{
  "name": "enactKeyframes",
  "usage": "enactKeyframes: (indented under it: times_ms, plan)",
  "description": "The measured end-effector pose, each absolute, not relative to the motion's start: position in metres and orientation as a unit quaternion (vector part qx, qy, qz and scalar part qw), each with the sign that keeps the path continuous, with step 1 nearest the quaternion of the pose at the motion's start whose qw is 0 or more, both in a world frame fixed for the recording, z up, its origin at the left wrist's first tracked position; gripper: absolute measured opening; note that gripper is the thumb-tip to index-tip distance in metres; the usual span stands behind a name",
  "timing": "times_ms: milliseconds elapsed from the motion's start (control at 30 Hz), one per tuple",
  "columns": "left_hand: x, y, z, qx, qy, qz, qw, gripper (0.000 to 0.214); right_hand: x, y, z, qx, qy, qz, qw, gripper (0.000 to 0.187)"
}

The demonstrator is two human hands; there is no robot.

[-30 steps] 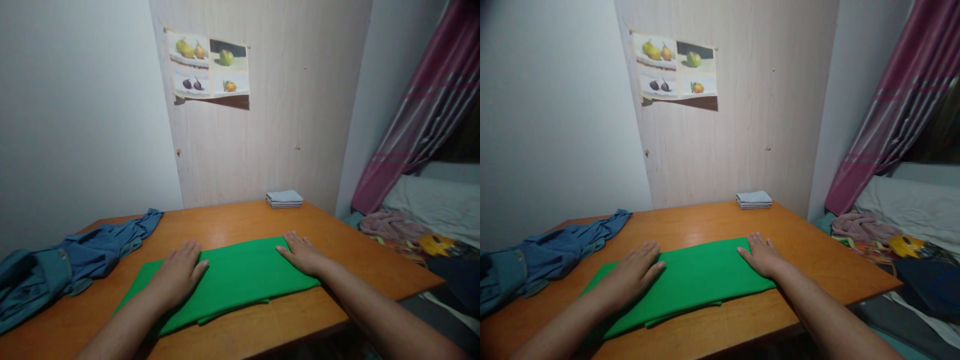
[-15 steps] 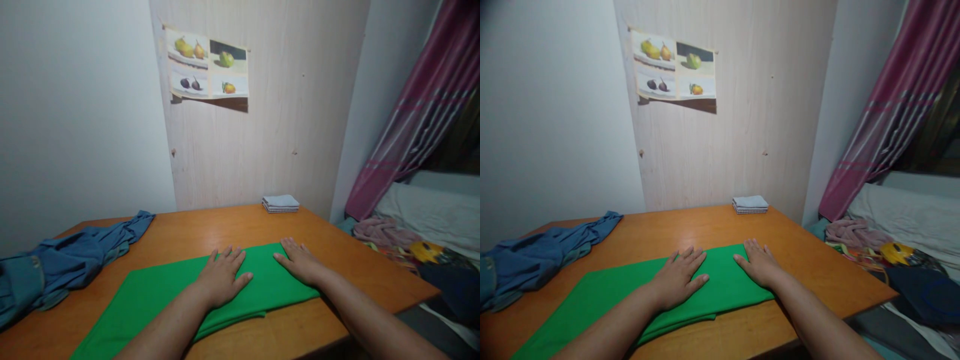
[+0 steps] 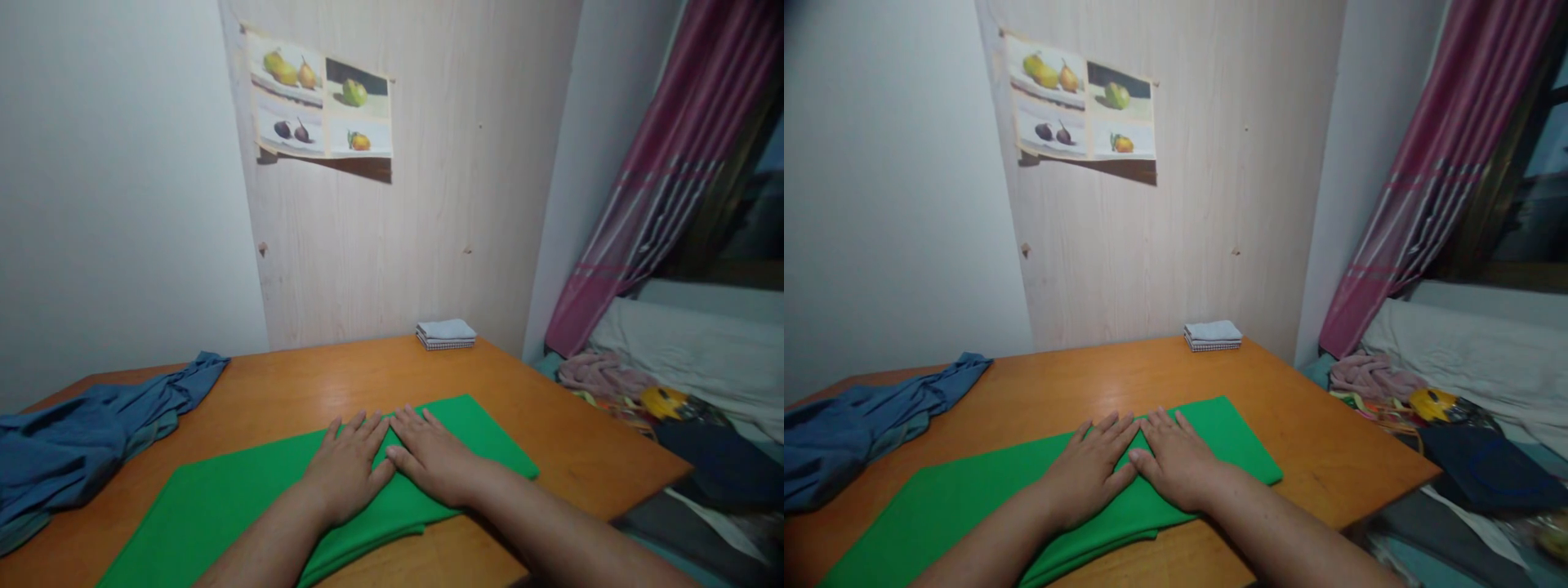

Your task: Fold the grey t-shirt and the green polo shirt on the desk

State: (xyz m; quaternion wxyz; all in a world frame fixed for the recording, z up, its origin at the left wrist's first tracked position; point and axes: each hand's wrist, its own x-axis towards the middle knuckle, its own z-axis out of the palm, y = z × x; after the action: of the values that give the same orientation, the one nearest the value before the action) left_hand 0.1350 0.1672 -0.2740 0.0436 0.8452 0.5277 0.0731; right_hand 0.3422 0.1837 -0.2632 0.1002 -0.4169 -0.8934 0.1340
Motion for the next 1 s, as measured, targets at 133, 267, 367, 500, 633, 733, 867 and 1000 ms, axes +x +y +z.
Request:
enactKeyframes:
  times_ms: [133, 267, 367, 500, 633, 733, 867, 1000]
  plan:
    - [0.135, 0.168, -0.273, 0.842, 0.532, 0.072, 0.044, 0.075, 0.363, 0.19, -0.268, -0.429, -0.888, 0.139, 0.088, 0.082]
    - [0.136, 0.167, -0.272, 0.843, 0.531, 0.074, 0.045, 0.075, 0.391, 0.204, -0.273, -0.475, -0.867, 0.119, 0.09, 0.085]
    - [0.136, 0.167, -0.271, 0.843, 0.532, 0.068, 0.046, 0.075, 0.402, 0.214, -0.28, -0.524, -0.84, 0.105, 0.095, 0.088]
    - [0.136, 0.166, -0.269, 0.839, 0.538, 0.066, 0.05, 0.076, 0.408, 0.223, -0.288, -0.552, -0.823, 0.081, 0.105, 0.092]
    - [0.14, 0.161, -0.266, 0.841, 0.534, 0.068, 0.062, 0.08, 0.41, 0.227, -0.297, -0.553, -0.825, 0.053, 0.103, 0.094]
    - [0.141, 0.159, -0.262, 0.838, 0.538, 0.06, 0.074, 0.084, 0.413, 0.231, -0.304, -0.552, -0.827, 0.033, 0.104, 0.093]
    - [0.132, 0.153, -0.256, 0.827, 0.555, 0.043, 0.082, 0.086, 0.416, 0.238, -0.312, -0.544, -0.831, 0.02, 0.112, 0.091]
    - [0.1, 0.136, -0.252, 0.806, 0.584, 0.045, 0.084, 0.085, 0.417, 0.241, -0.317, -0.542, -0.831, 0.009, 0.123, 0.089]
